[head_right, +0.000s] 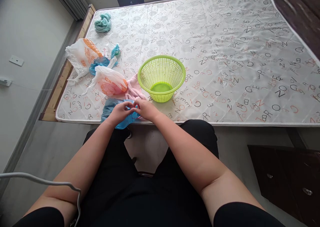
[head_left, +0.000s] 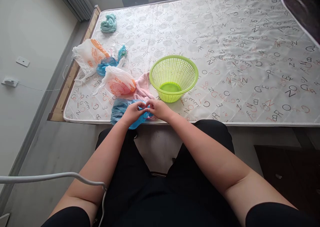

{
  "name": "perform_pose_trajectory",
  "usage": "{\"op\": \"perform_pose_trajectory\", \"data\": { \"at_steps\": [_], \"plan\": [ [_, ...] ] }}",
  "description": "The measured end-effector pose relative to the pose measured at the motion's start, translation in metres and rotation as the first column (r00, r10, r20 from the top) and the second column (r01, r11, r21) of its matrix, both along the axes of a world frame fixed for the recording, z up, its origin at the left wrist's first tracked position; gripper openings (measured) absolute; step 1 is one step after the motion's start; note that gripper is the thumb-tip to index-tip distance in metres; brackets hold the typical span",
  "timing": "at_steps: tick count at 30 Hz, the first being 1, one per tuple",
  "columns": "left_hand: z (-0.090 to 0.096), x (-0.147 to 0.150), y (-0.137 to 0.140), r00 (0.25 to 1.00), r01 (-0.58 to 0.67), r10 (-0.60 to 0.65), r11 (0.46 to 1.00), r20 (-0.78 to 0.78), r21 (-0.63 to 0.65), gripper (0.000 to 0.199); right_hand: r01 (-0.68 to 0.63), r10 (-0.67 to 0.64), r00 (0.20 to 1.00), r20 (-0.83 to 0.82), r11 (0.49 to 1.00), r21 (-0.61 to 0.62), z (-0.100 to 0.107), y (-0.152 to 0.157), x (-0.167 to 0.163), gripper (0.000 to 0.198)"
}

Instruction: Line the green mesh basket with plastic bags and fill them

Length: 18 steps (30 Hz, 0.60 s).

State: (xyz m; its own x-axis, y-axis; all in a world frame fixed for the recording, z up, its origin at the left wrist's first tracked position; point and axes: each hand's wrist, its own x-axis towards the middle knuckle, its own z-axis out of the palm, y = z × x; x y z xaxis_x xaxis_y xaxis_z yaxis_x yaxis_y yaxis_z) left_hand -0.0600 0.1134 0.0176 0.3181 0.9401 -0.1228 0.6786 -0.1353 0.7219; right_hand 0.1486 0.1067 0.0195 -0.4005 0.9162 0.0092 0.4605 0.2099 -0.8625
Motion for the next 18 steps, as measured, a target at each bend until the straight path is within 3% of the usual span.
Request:
{"op": "perform_pose_trajectory", "data": {
  "at_steps": [6,13,18],
  "plan": [
    [0.003,0.002,-0.001,1.0,0.026,-0.026,0.999,0.013,-0.025,0.034,0.082,-0.082,0.979,0.188,0.997,0.008,0.009,0.0,0.006,0.011],
    [0.002,0.001,-0.001,1.0,0.006,-0.006,0.999,0.002,-0.05,0.033,-0.063,0.049,0.948,0.315,0.997,0.035,0.014,-0.002,0.011,0.014],
    [0.005,0.002,-0.001,1.0,0.002,0.0,0.999,0.027,-0.05,0.035,0.132,-0.166,0.957,0.24,0.98,0.151,0.014,-0.002,0.009,0.026]
  ]
}}
